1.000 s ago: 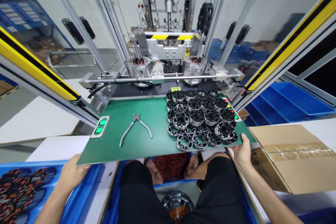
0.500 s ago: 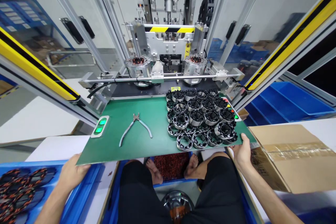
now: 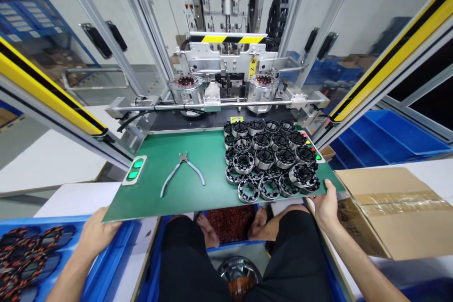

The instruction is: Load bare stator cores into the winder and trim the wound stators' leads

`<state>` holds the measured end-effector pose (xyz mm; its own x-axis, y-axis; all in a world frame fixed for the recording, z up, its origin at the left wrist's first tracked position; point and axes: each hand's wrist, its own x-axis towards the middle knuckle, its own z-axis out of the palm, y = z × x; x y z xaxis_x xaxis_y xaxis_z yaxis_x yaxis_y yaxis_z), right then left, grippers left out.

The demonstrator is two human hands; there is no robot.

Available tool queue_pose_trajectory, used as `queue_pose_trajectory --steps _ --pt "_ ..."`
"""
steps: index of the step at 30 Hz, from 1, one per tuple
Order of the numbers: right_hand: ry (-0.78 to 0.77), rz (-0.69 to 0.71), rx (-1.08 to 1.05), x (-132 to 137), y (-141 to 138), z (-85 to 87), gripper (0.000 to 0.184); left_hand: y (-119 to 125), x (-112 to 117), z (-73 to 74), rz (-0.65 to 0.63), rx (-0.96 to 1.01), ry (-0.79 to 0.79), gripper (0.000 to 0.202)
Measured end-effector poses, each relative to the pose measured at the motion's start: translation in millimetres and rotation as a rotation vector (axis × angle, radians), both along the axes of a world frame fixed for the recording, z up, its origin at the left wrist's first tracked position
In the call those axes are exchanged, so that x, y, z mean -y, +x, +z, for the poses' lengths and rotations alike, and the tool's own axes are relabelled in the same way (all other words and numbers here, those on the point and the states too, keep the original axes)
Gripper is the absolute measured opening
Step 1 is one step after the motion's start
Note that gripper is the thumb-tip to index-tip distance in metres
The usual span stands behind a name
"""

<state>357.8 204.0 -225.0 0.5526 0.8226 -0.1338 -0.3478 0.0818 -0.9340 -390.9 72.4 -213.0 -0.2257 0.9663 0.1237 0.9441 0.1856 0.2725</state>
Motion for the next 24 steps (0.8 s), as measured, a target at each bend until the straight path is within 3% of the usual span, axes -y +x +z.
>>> queue_pose_trajectory --steps 11,24 --pt "-0.07 -0.01 -0.053 2.0 -9.1 23.5 0.052 7.0 3.4 5.4 -0.032 0.008 -0.019 0.07" --pt "-0.062 0.033 -0.058 1.0 1.4 9.5 0.047 -0.1 1.3 1.5 0.005 -0.027 -0.022 0.077"
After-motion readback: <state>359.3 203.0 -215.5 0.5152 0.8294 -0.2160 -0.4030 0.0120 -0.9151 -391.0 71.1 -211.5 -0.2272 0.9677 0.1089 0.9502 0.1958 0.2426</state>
